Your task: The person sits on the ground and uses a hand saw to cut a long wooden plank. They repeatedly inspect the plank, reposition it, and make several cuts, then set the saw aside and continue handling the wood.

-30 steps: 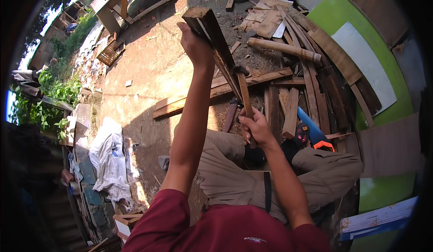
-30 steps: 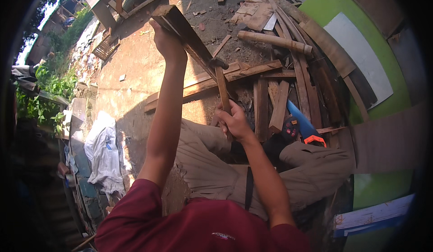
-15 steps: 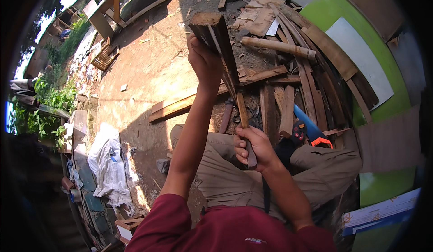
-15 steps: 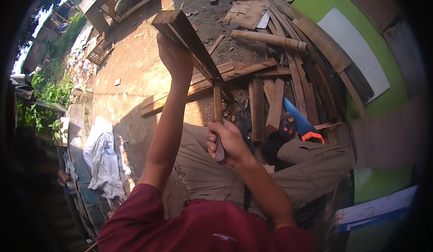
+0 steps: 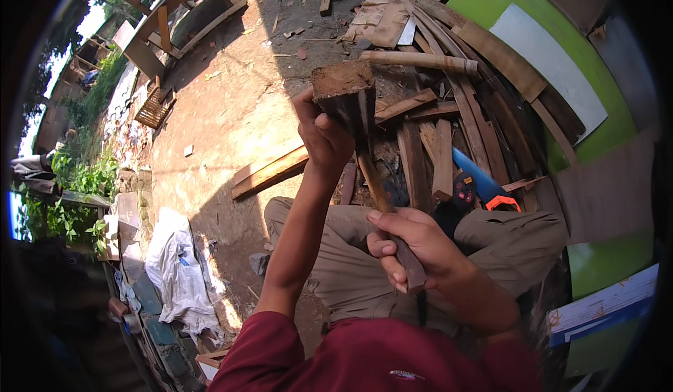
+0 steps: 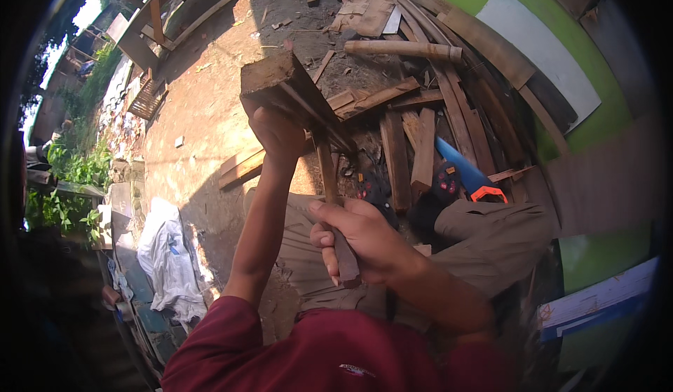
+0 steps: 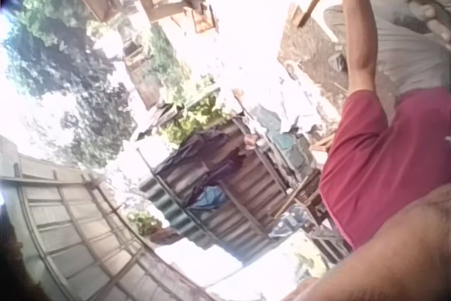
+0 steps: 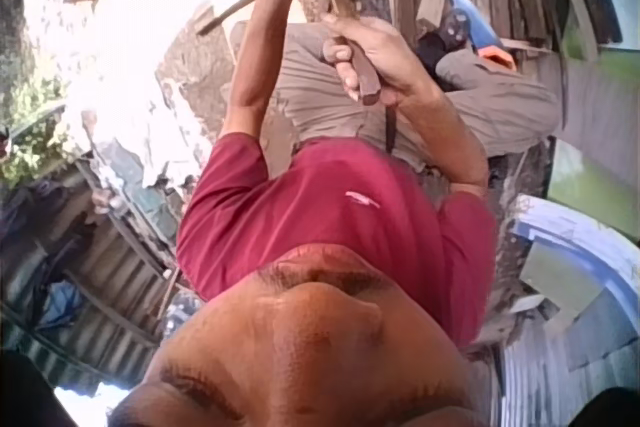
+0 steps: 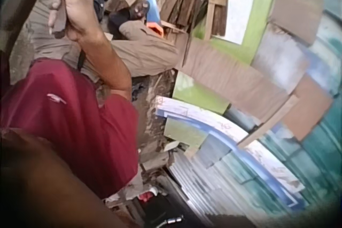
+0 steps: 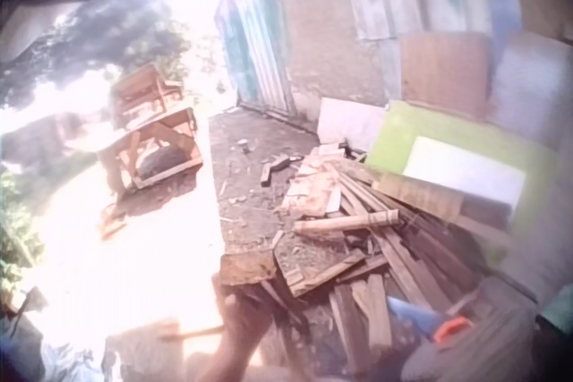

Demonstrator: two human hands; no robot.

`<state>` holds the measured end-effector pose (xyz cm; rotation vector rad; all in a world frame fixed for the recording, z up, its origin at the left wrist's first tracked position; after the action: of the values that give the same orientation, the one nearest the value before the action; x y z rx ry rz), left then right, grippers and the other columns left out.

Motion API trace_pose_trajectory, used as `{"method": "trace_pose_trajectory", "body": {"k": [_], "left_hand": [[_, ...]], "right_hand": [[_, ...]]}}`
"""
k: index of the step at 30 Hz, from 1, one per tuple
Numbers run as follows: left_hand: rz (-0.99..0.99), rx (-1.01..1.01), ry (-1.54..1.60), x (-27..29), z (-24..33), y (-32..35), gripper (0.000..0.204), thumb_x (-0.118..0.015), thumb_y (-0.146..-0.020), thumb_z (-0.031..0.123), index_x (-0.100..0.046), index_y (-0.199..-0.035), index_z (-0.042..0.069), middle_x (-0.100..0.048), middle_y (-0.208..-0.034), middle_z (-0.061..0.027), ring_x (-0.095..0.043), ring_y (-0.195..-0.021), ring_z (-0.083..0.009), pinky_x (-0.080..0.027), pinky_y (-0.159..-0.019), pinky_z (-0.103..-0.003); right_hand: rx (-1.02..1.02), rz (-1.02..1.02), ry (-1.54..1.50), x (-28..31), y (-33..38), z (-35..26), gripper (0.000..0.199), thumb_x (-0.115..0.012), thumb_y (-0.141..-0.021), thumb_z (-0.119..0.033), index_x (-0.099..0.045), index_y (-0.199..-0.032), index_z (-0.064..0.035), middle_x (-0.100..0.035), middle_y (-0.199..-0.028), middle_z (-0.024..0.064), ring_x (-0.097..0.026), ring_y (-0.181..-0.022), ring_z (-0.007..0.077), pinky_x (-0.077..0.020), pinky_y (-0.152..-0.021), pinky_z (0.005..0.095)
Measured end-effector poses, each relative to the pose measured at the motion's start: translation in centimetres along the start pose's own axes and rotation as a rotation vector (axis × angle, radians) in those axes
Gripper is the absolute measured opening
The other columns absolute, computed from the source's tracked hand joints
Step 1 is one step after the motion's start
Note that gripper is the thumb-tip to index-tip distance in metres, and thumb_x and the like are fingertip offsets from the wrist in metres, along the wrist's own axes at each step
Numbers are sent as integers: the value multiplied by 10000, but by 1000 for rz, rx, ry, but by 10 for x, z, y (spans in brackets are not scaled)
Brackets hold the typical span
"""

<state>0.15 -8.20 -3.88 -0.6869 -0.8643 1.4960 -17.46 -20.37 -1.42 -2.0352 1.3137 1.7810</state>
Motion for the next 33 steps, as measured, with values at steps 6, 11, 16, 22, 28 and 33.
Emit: {"method": "trace_pose_trajectory", "body": {"k": [6,11,16,22,28,33], "left_hand": [[67,36,67,-5,10,10,663,-298,-1016,569,-426,-1172,-62,-635,-1003,-167,-639,-862,-184,-519,-760,-307],[60,-30,14,-9,13,5,680,-301,-1010,583,-409,-1184,-65,-632,-996,-159,-637,-861,-180,-519,-742,-297],[-30,2,98,-11,21,1,682,-292,-1011,582,-408,-1202,-63,-603,-1025,-154,-612,-904,-164,-501,-770,-294],[80,-6,-50,-15,14,-2,707,-266,-1007,603,-429,-1183,-62,-604,-964,-119,-596,-814,-147,-478,-717,-273],[109,34,-77,-21,2,-7,706,-267,-1006,608,-442,-1152,-60,-622,-869,-100,-588,-741,-129,-467,-657,-261],[105,26,-35,-26,2,-14,671,-276,-1014,583,-446,-1126,-57,-632,-799,-101,-599,-718,-127,-474,-642,-266]], "right_hand": [[-16,1,-159,6,18,-13,182,-495,-1026,-248,-458,-1003,-72,-499,-684,1,-582,-421,113,-496,-325,280],[-5,62,-45,4,18,-11,197,-488,-1029,-254,-439,-1016,-64,-498,-688,0,-591,-429,124,-502,-329,285],[20,101,1,-9,21,-10,209,-440,-1044,-224,-450,-992,-22,-451,-664,4,-560,-395,132,-495,-318,285],[122,134,124,-4,14,2,130,-449,-1020,-172,-471,-1017,-44,-468,-675,21,-565,-393,146,-470,-298,282],[70,9,-144,-7,14,-27,174,-444,-1019,-177,-436,-923,-31,-475,-697,14,-549,-399,126,-482,-309,275],[29,-49,-374,-12,17,-33,247,-401,-1034,-175,-430,-821,-53,-464,-692,14,-538,-383,122,-485,-300,286]]}}
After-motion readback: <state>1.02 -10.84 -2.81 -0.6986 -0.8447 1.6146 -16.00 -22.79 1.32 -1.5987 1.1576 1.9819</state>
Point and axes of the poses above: each hand's wrist, its own y-axis away from the middle knuckle, its own x-axis out of the back of the hand, z = x × y, the point moved 3 cm from there along -y, towards the middle knuckle
